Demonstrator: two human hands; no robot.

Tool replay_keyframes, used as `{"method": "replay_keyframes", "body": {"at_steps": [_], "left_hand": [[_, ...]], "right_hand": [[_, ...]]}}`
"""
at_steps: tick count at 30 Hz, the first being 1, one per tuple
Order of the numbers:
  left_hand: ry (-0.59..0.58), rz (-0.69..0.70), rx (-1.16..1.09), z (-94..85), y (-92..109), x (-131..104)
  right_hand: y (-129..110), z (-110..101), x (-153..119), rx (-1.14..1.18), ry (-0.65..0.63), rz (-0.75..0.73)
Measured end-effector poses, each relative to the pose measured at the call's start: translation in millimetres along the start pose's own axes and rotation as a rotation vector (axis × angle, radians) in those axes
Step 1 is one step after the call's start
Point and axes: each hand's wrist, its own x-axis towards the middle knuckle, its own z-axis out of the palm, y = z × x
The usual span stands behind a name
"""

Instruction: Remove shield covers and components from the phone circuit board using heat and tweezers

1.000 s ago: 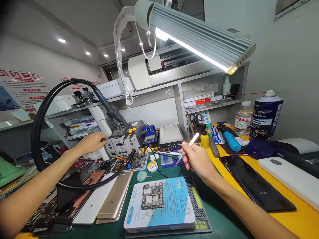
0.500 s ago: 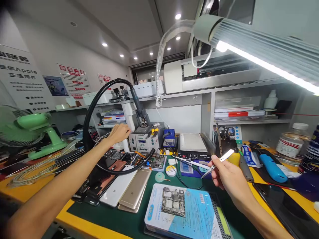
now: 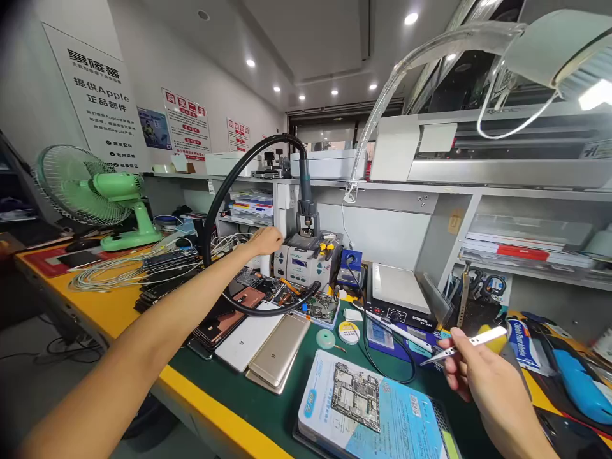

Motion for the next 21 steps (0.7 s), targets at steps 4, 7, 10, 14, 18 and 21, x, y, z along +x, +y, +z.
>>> {"method": "replay_keyframes", "body": {"at_steps": [4,7,10,14,18,21], "left_hand": [[-0.026,-0.003,-0.033,-1.3,0.7,2.3],[-0.048,-0.007,-0.056,-2.1,1.3,2.6],[-0.063,-0.013,-0.085,-1.9,1.9,2.5],[-0.067,-0.025,-0.133,-1.1,3.0,2.5],[-0.056,-0.045,-0.187,-1.4,4.1,2.0],[-0.034,-0.068,-0.225,-2.7,5.4,-0.1]], "right_hand": [[-3.7,1.1,-1.7,0.023,0.005,0.013],[-5.9,-0.5,-2.5,0.006,-0.027,0.025],[-5.2,-1.9,-1.8,-0.016,-0.043,0.018],[0.6,-1.4,3.3,0.000,0.009,0.014],[4.0,0.6,7.9,0.024,0.069,0.032],[-0.7,3.5,5.3,0.032,0.066,0.033]]}}
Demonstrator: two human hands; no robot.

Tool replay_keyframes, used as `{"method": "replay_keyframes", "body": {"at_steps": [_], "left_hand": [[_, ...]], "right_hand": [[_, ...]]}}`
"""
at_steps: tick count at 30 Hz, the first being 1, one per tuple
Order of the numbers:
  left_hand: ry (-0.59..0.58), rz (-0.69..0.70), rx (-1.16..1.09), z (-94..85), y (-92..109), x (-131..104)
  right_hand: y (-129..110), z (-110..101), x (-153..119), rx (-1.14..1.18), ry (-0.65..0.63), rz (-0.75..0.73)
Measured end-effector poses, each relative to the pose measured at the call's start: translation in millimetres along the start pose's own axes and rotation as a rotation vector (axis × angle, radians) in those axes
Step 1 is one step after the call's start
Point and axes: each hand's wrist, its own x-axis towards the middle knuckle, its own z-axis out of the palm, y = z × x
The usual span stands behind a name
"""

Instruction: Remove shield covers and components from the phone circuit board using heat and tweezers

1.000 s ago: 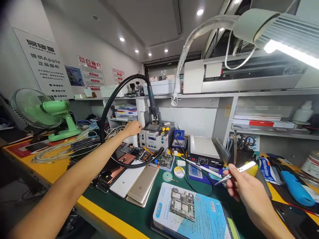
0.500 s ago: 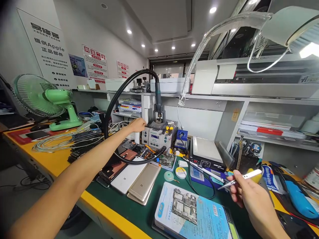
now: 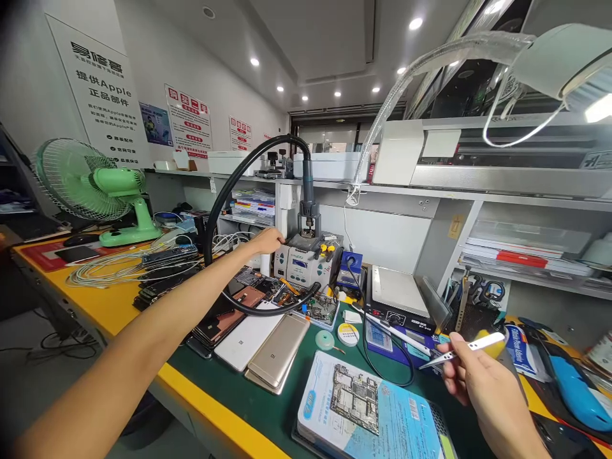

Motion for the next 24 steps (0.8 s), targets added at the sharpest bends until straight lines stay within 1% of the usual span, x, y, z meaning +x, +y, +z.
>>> {"method": "replay_keyframes", "body": {"at_steps": [5,9,11,13,15,16,18,20,21,22,24], "left_hand": [[0.076,-0.026,-0.094,-4.5,8.2,-10.8],[0.199,-0.060,-0.221,-19.3,22.5,-25.7],[0.288,-0.085,-0.297,-30.4,33.9,-35.3],[0.377,-0.109,-0.389,-40.3,49.8,-48.9],[0.421,-0.118,-0.503,-45.3,70.2,-69.3],[0.413,-0.114,-0.569,-45.2,81.5,-82.5],[0.327,-0.087,-0.710,-39.1,104.7,-113.6],[0.157,-0.058,-0.856,-25.9,128.4,-147.4],[0.048,-0.051,-0.929,-17.1,140.8,-163.8],[-0.088,-0.056,-0.994,-7.1,154.1,-179.1],[-0.393,-0.102,-1.111,14.4,182.9,-204.9]], "right_hand": [[-7.9,2.9,-8.5,-0.003,-0.011,0.015],[-4.7,1.6,-8.9,0.013,-0.023,-0.047],[-4.0,1.7,-8.6,0.014,-0.033,-0.066],[-5.2,2.7,-8.3,0.007,-0.018,-0.123],[-6.9,3.3,-7.3,-0.019,0.038,-0.259],[-7.5,3.3,-6.4,-0.014,0.093,-0.307],[-7.6,2.6,-5.2,-0.022,0.207,-0.439],[-6.1,2.9,-7.4,-0.055,0.348,-0.619],[-4.9,4.3,-10.7,-0.075,0.398,-0.721],[-3.5,6.6,-15.7,-0.103,0.418,-0.827],[-0.8,14.0,-29.5,-0.165,0.395,-1.051]]}}
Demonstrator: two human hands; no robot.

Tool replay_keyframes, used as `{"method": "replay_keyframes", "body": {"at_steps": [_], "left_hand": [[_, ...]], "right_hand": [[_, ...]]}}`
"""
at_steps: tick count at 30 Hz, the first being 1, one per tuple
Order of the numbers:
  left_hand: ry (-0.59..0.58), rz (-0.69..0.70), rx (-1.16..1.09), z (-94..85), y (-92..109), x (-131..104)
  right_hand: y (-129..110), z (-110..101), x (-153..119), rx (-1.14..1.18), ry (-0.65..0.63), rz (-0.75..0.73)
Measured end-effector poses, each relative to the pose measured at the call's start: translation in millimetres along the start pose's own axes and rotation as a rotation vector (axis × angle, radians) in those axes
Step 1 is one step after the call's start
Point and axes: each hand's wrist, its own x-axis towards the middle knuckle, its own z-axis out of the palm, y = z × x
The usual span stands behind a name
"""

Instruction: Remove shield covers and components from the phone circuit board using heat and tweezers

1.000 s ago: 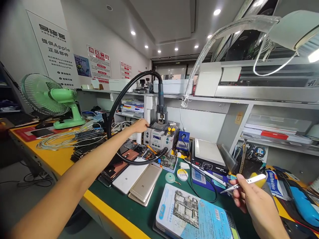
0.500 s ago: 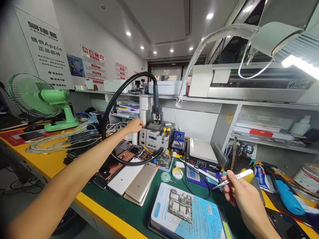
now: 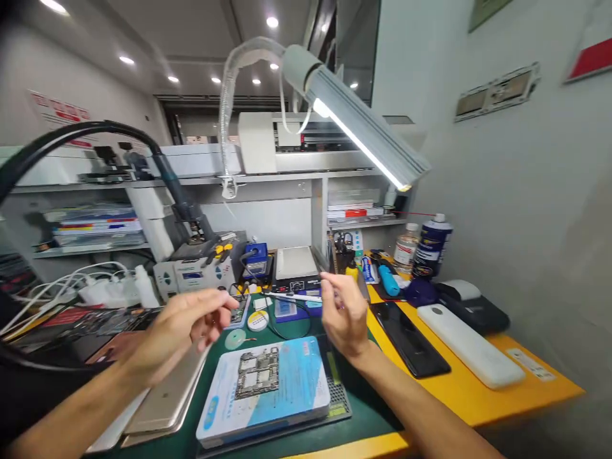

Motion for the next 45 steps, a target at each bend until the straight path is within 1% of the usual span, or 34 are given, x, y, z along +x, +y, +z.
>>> {"method": "replay_keyframes", "body": {"at_steps": [2,3,5,7,10,13,16,18,20,21,22,24,26,28,31,34,36,38,40,42,45], "left_hand": [[-0.177,-0.163,-0.125,38.0,-8.6,-5.6],[-0.220,-0.216,-0.184,54.5,-11.0,-5.9],[-0.251,-0.272,-0.294,79.9,-12.3,-2.7],[-0.238,-0.281,-0.390,95.4,-10.6,2.7],[-0.203,-0.269,-0.497,105.8,-6.9,7.6],[-0.150,-0.245,-0.558,109.1,-3.8,4.8],[-0.058,-0.220,-0.583,104.7,1.6,1.3],[0.023,-0.207,-0.587,93.5,6.6,2.5],[0.109,-0.192,-0.585,75.6,9.9,5.9],[0.147,-0.178,-0.577,65.3,10.1,7.7],[0.183,-0.176,-0.567,54.9,8.9,9.2],[0.220,-0.135,-0.522,36.2,2.4,10.7],[0.224,-0.065,-0.445,22.3,-8.1,11.1],[0.198,0.011,-0.341,13.1,-20.1,12.3],[0.135,0.121,-0.163,4.6,-36.5,17.1],[0.062,0.217,0.001,0.9,-48.7,22.2],[0.015,0.255,0.086,1.0,-54.2,23.3],[-0.028,0.291,0.154,2.6,-57.2,22.0],[-0.063,0.335,0.208,4.6,-58.3,19.4],[-0.085,0.380,0.249,6.5,-58.6,16.7],[-0.095,0.435,0.291,9.2,-60.0,14.6]], "right_hand": [[-13.7,1.8,-11.0,0.008,-0.055,-0.216],[-19.6,2.5,-15.9,0.011,-0.083,-0.310],[-27.5,3.0,-23.2,0.011,-0.127,-0.454],[-30.5,2.3,-26.9,0.003,-0.140,-0.529],[-30.4,2.0,-28.9,-0.001,-0.131,-0.569],[-28.9,4.4,-30.5,0.008,-0.133,-0.562],[-25.5,5.2,-31.9,0.062,-0.174,-0.618],[-20.4,1.5,-29.8,0.125,-0.236,-0.652],[-12.1,-6.5,-22.5,0.105,-0.282,-0.564],[-6.5,-11.8,-16.4,0.002,-0.299,-0.441],[-0.1,-17.8,-8.6,-0.089,-0.265,-0.324],[14.6,-30.4,11.3,-0.257,-0.215,-0.109],[29.4,-42.4,33.4,-0.448,-0.193,0.123],[41.0,-51.8,53.1,-0.619,-0.272,0.333],[49.6,-56.8,71.2,-0.825,-0.486,0.542],[51.2,-48.7,77.1,-0.984,-0.702,0.635],[51.8,-38.6,77.9,-1.061,-0.824,0.659],[53.0,-28.7,78.2,-1.117,-0.919,0.667],[54.8,-21.5,78.5,-1.155,-0.984,0.667],[56.8,-18.3,79.1,-1.177,-1.017,0.662],[58.5,-19.6,81.1,-1.191,-1.003,0.646]]}}
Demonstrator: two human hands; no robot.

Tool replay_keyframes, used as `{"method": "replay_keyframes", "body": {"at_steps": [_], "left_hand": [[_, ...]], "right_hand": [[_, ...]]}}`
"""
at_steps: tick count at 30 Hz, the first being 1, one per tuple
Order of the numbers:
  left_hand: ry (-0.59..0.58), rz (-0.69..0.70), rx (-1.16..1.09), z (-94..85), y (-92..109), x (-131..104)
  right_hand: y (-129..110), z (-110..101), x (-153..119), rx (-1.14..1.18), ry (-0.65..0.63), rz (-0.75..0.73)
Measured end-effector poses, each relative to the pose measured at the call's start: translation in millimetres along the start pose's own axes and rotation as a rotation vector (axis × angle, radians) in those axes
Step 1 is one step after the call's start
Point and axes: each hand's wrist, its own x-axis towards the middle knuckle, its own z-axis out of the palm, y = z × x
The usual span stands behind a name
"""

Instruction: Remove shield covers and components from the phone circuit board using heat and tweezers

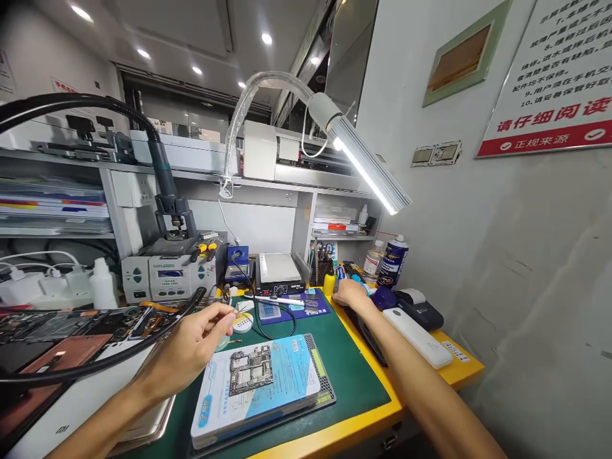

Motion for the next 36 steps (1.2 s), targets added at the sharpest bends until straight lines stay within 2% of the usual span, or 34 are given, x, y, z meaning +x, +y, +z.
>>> {"method": "replay_keyframes", "body": {"at_steps": [9,16,20,24,27,29,31,36], "left_hand": [[0.000,0.108,0.110,3.3,-5.5,-1.4],[-0.044,0.154,0.188,0.9,-4.6,-2.9],[-0.108,0.196,0.236,0.3,0.9,-6.2],[-0.173,0.212,0.275,1.6,6.3,-7.7],[-0.221,0.201,0.300,3.1,8.6,-7.0],[-0.247,0.192,0.317,4.6,9.4,-7.0],[-0.272,0.182,0.333,6.2,10.0,-8.0],[-0.325,0.180,0.367,8.7,11.2,-14.0]], "right_hand": [[15.0,-18.9,-1.5,0.126,0.218,0.033],[36.6,-32.7,-18.2,0.360,0.469,0.069],[55.3,-40.1,-50.2,0.570,0.648,0.052],[66.7,-46.8,-102.7,0.851,0.835,-0.043],[65.3,-54.7,-140.5,0.992,0.917,-0.124],[57.4,-59.4,-158.2,1.045,0.886,-0.178],[43.4,-61.5,-168.8,1.107,0.771,-0.287],[-5.4,-55.4,-173.0,1.168,0.516,-0.560]]}}
